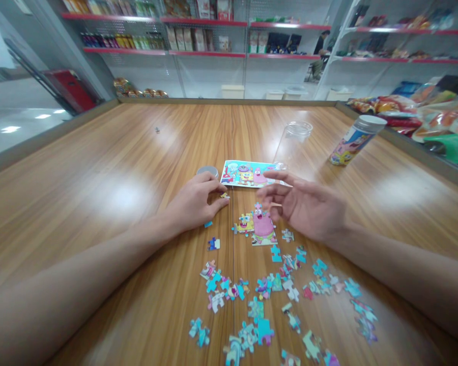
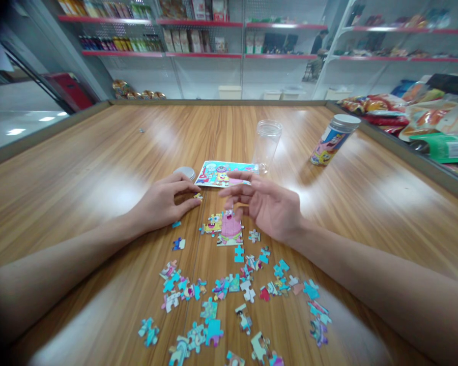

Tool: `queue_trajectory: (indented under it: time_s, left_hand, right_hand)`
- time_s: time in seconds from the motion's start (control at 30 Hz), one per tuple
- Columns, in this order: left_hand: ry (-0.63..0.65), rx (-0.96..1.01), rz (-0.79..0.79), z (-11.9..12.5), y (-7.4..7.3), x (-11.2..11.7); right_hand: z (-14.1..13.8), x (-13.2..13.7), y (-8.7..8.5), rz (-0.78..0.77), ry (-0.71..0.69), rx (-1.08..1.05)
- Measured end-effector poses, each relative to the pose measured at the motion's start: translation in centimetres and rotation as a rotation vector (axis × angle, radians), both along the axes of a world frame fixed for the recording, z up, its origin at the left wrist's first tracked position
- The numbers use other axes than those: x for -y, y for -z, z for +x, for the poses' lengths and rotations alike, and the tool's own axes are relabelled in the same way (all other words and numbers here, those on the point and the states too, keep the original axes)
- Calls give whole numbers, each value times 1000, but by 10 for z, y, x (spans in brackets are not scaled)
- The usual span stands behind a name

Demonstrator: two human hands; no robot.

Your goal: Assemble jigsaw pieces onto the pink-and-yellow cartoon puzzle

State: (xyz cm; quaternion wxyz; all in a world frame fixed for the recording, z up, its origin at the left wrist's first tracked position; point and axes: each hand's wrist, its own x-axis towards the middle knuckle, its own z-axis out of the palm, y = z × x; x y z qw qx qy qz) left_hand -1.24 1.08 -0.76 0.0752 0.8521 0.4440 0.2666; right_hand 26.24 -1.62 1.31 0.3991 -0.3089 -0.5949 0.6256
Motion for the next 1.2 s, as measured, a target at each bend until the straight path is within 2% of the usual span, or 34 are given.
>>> queue_trajectory:
  time_s: [0.1, 0.37, 0.53, 0.8, 1.03, 1.2]
  left_hand:
    - [-7, 11, 1, -1, 1, -1]
    - [133, 63, -56, 1, 0, -2]
    - [220, 55, -62, 2, -3, 1]
    - [176, 31, -19, 2, -3, 1]
    - [209, 34, -48, 2, -4, 0]
    - [170, 15, -50, 2, -4, 1]
  right_hand:
    - [1, -8, -6, -168, -70, -126]
    - [-1, -8, -5, -297, -61, -216]
    - [-1, -10, 3, -231, -113, -235]
    - [-2, -6, 4, -120, -130, -138]
    - [-1, -11, 13, -63, -13, -197]
    - [-3, -13, 15, -31, 86, -187]
